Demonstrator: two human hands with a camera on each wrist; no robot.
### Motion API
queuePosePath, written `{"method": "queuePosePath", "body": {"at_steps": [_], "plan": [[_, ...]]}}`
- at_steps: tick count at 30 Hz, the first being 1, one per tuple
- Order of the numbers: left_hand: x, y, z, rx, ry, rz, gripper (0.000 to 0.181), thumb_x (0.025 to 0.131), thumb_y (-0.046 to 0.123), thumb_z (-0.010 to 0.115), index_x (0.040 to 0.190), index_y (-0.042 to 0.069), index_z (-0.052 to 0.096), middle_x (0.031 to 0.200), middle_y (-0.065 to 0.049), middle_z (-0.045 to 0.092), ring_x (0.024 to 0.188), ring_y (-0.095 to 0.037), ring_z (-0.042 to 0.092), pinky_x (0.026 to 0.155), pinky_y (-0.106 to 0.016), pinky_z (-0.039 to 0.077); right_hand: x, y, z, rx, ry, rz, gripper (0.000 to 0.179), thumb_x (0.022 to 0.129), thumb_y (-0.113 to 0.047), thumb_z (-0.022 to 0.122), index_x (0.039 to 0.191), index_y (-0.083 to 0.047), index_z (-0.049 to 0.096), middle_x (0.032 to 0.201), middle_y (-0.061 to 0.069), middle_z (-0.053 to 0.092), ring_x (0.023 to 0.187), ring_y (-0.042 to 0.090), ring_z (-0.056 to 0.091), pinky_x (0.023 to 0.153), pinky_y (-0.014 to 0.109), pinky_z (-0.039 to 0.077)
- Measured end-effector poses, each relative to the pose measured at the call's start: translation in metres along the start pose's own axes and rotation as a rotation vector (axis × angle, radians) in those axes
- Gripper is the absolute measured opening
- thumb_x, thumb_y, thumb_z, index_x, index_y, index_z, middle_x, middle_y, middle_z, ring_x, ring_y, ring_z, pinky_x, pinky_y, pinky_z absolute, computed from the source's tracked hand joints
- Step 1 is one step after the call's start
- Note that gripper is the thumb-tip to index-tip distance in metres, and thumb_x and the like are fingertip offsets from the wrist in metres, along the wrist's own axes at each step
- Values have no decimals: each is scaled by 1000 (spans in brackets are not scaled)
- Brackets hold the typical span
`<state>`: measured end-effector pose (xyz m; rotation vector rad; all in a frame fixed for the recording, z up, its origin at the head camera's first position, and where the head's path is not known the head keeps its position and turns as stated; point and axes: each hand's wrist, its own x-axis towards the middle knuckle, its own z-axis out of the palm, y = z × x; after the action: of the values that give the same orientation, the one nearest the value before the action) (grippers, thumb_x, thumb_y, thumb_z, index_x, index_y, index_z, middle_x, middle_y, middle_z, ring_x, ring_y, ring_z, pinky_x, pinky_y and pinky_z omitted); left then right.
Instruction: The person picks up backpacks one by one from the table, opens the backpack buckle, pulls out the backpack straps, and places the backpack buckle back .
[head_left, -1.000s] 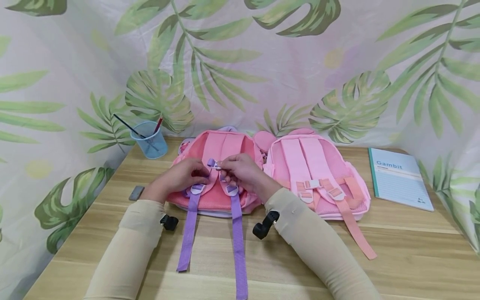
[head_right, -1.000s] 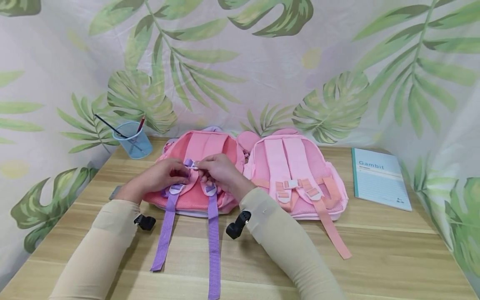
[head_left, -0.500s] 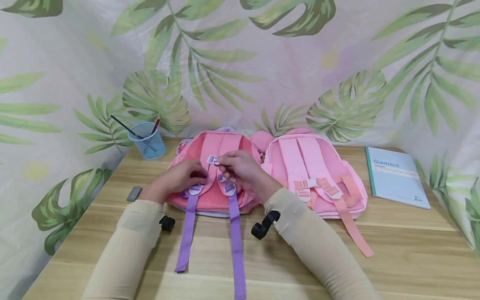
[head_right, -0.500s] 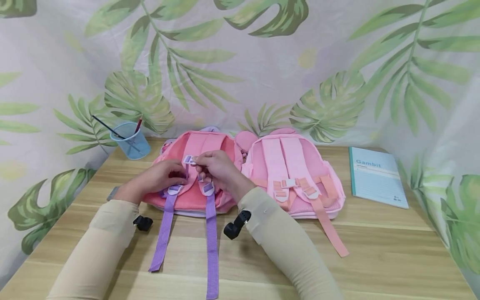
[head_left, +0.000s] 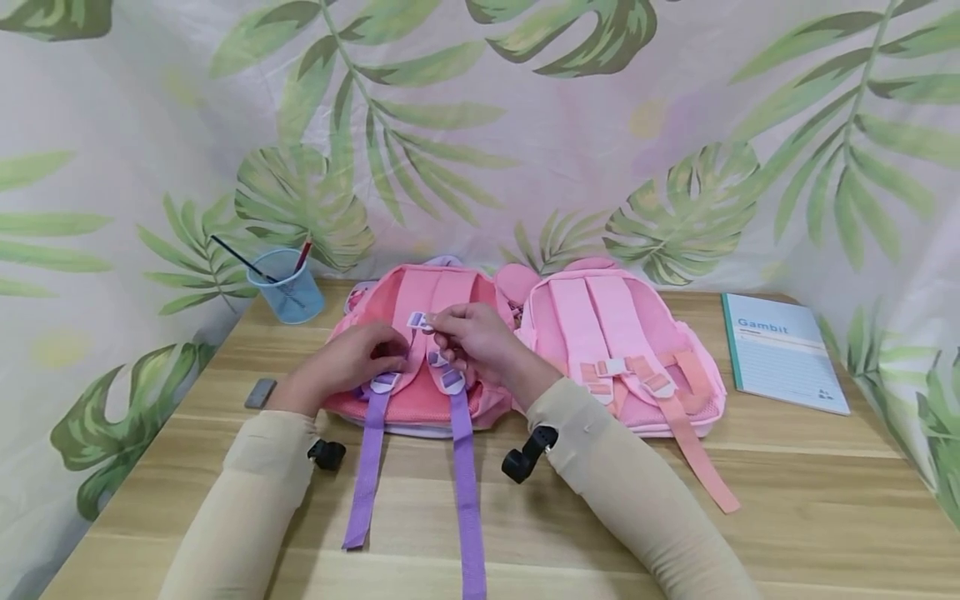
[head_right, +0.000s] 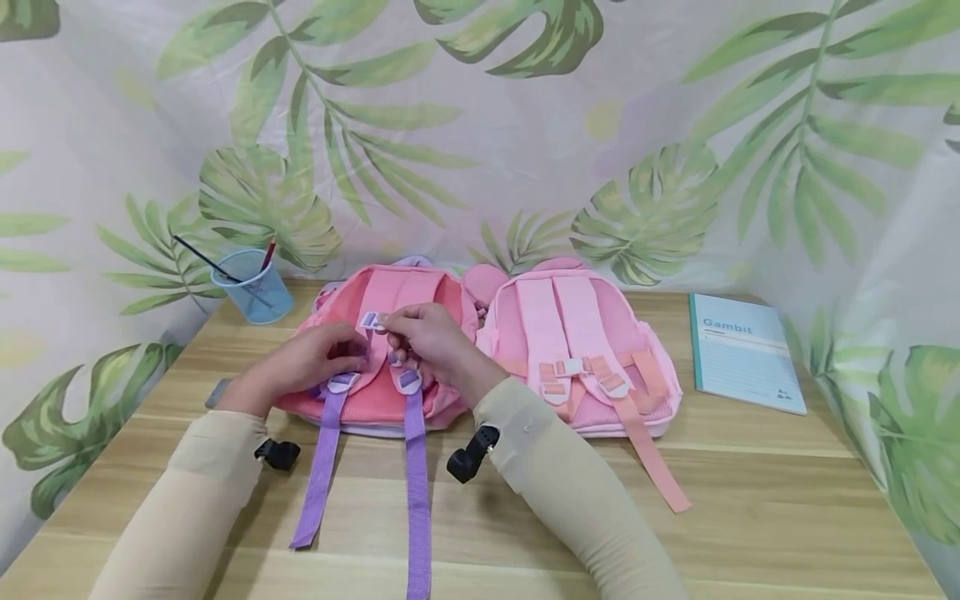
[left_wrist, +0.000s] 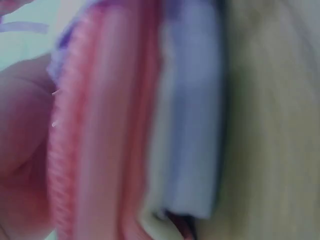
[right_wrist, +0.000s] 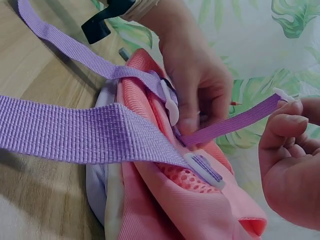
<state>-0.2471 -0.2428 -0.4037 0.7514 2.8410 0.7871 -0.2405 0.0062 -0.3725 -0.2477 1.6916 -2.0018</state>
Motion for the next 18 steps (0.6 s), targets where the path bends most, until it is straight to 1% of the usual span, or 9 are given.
{"method": "queuePosePath", "body": {"at_steps": [2,4,7,8,11,13,15,18], "plan": [[-1,5,-4,-52,24,-9,27,103,20,75,127,8,74,109,-6,73,98,-20,63,91,-43,55,0,0,0,2,2,-4,20,111,-16,60,95,-6,65,70,-1,55,52,9,43,45,22,34],[-3,12,-8,-119,67,3,33,106,20,71,136,7,69,113,-8,72,98,-21,60,89,-39,52,-1,1,-1,-6,-3,-3,19,111,-16,60,96,-5,66,70,-1,55,52,9,44,45,21,35],[-6,23,-14,-190,139,61,36,107,16,69,141,7,65,113,-9,69,95,-21,55,84,-32,47,-2,2,-1,-17,-18,-4,19,112,-17,59,100,-3,66,70,-1,55,54,8,45,46,20,36],[-6,27,-16,-196,161,91,36,106,14,69,141,6,65,112,-8,69,95,-20,54,83,-30,46,-3,2,-1,-19,-22,-4,19,112,-17,59,102,-2,66,70,-1,55,54,8,45,46,20,36],[-5,36,-21,-168,208,184,33,103,9,73,136,7,69,110,-4,70,91,-17,53,80,-27,46,-2,3,-3,-24,-28,-10,22,112,-18,59,105,1,66,69,-2,55,54,8,45,47,20,36],[-3,40,-24,-144,223,224,30,102,8,74,131,9,72,108,-1,71,89,-14,53,77,-26,46,-2,4,-4,-22,-34,-20,23,112,-19,59,105,2,65,69,-2,55,54,8,45,47,20,36],[-2,42,-25,-124,230,246,29,100,6,76,129,9,74,105,-1,71,89,-13,55,76,-26,47,-1,4,-5,-26,-40,-29,23,112,-19,60,103,2,65,68,-2,55,53,8,45,48,21,36],[-1,43,-26,-108,223,238,29,99,4,77,127,9,74,102,-1,71,90,-12,58,76,-26,48,-1,5,-5,-26,-48,-33,24,112,-19,60,105,4,65,69,-2,55,54,9,45,48,21,37]]}}
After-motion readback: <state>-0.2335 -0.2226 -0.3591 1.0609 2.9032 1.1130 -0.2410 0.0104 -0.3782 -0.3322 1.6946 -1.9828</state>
